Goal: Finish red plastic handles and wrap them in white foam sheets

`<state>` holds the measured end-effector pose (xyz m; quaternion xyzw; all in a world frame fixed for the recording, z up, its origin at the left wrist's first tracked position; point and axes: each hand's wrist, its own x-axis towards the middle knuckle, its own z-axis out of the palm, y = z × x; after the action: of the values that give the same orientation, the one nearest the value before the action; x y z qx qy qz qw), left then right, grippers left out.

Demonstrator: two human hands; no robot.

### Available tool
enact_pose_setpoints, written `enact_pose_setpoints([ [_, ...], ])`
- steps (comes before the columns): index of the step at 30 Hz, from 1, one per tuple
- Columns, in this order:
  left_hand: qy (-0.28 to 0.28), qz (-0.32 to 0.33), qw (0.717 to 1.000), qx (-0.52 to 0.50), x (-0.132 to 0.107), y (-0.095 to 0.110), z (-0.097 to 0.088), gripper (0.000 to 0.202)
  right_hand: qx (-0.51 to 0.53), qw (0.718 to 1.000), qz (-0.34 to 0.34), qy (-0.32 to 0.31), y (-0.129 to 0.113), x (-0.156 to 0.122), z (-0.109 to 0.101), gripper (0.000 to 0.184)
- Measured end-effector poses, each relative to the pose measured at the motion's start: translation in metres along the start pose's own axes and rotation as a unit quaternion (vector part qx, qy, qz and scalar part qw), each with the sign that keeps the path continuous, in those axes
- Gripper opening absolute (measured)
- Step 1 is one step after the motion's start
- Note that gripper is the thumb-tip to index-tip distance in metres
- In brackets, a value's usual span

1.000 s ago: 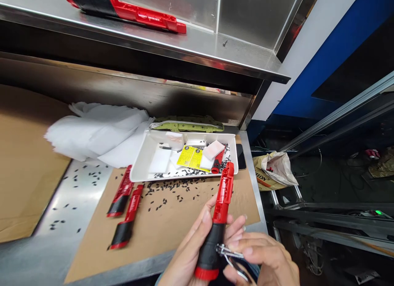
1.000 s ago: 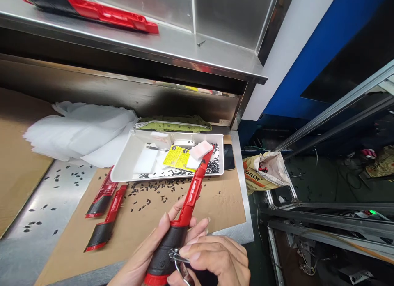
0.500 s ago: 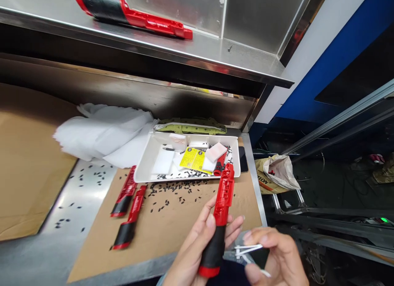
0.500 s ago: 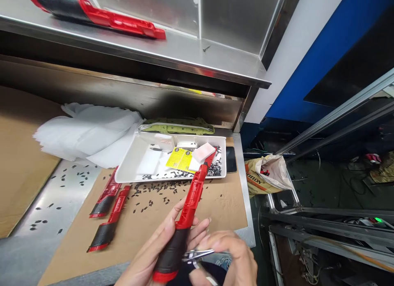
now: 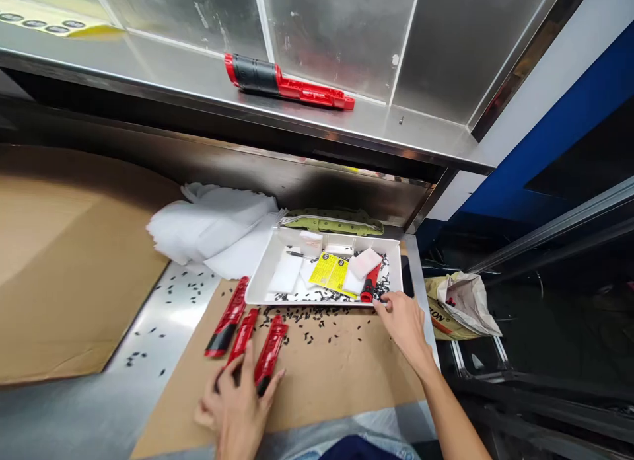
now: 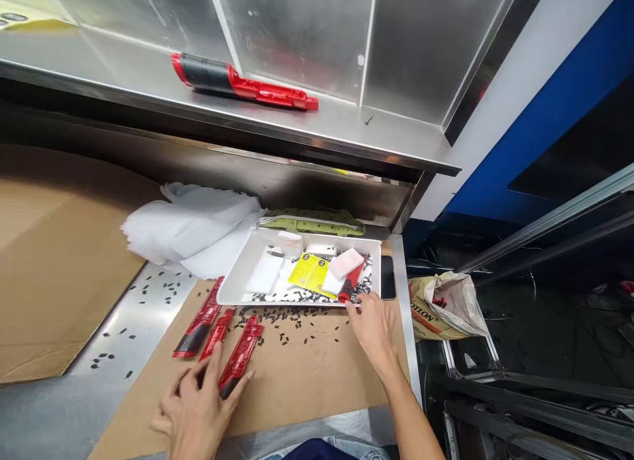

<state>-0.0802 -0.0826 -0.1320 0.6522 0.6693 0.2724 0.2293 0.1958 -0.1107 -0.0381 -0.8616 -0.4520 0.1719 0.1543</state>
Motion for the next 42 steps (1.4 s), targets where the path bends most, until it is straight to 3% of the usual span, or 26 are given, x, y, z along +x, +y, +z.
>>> enact_pose_setpoints([
  [2,0.048,0.032,0.998,0.035,0.007,0.015,-0.004,0.073,-0.049,0.998,0.027,-0.025,-0.013,0.026,0.009,0.030],
  [4,0.043,0.055,0.998,0.003,0.013,0.030,-0.008,0.071,-0.085,0.994,0.045,-0.055,-0.024,0.045,0.017,0.034],
  [7,-0.050,0.034,0.990,-0.127,0.018,0.050,-0.010,0.061,-0.116,0.987,0.060,-0.095,-0.034,0.059,0.024,0.035],
  [9,-0.130,-0.026,0.961,-0.242,0.017,0.063,-0.009,0.059,-0.130,0.983,0.071,-0.107,-0.035,0.062,0.020,0.034],
  [12,-0.224,-0.113,0.895,-0.369,0.012,0.085,-0.004,0.071,-0.149,0.980,0.093,-0.097,-0.028,0.054,-0.003,0.034],
  [16,-0.314,-0.149,0.836,-0.425,0.001,0.118,0.001,0.072,-0.166,0.980,0.102,-0.048,-0.012,0.015,-0.052,0.036],
  [18,-0.375,-0.198,0.768,-0.481,-0.006,0.134,0.000,0.065,-0.166,0.981,0.092,-0.029,-0.006,-0.015,-0.070,0.034],
  [20,-0.437,-0.271,0.658,-0.550,-0.013,0.148,-0.001,0.064,-0.123,0.991,0.056,-0.005,-0.002,-0.047,-0.078,0.031],
  [22,-0.478,-0.320,0.552,-0.604,-0.019,0.158,-0.004,0.055,-0.014,1.000,-0.013,0.020,0.001,-0.075,-0.074,0.030],
  [24,-0.477,-0.325,0.510,-0.638,-0.024,0.162,-0.006,0.044,0.129,0.988,-0.080,0.035,0.005,-0.096,-0.064,0.037],
  [25,-0.461,-0.321,0.512,-0.650,-0.027,0.162,-0.007,0.041,0.192,0.976,-0.100,0.032,0.006,-0.104,-0.058,0.041],
  [27,-0.408,-0.309,0.547,-0.662,-0.030,0.160,-0.010,0.041,0.281,0.953,-0.107,0.035,0.007,-0.114,-0.049,0.040],
  [30,-0.329,-0.280,0.616,-0.659,-0.034,0.154,-0.015,0.040,0.364,0.927,-0.065,0.059,0.003,-0.119,-0.040,0.023],
  [32,-0.306,-0.265,0.641,-0.653,-0.038,0.152,-0.019,0.039,0.418,0.906,-0.029,0.062,-0.004,-0.118,-0.035,0.022],
  [37,-0.336,-0.237,0.662,-0.627,-0.048,0.150,-0.024,0.034,0.516,0.856,-0.012,0.019,-0.020,-0.113,-0.029,0.030],
  [42,-0.311,-0.239,0.684,-0.615,-0.053,0.155,-0.024,0.037,0.532,0.846,0.010,-0.018,-0.020,-0.110,-0.034,0.033],
])
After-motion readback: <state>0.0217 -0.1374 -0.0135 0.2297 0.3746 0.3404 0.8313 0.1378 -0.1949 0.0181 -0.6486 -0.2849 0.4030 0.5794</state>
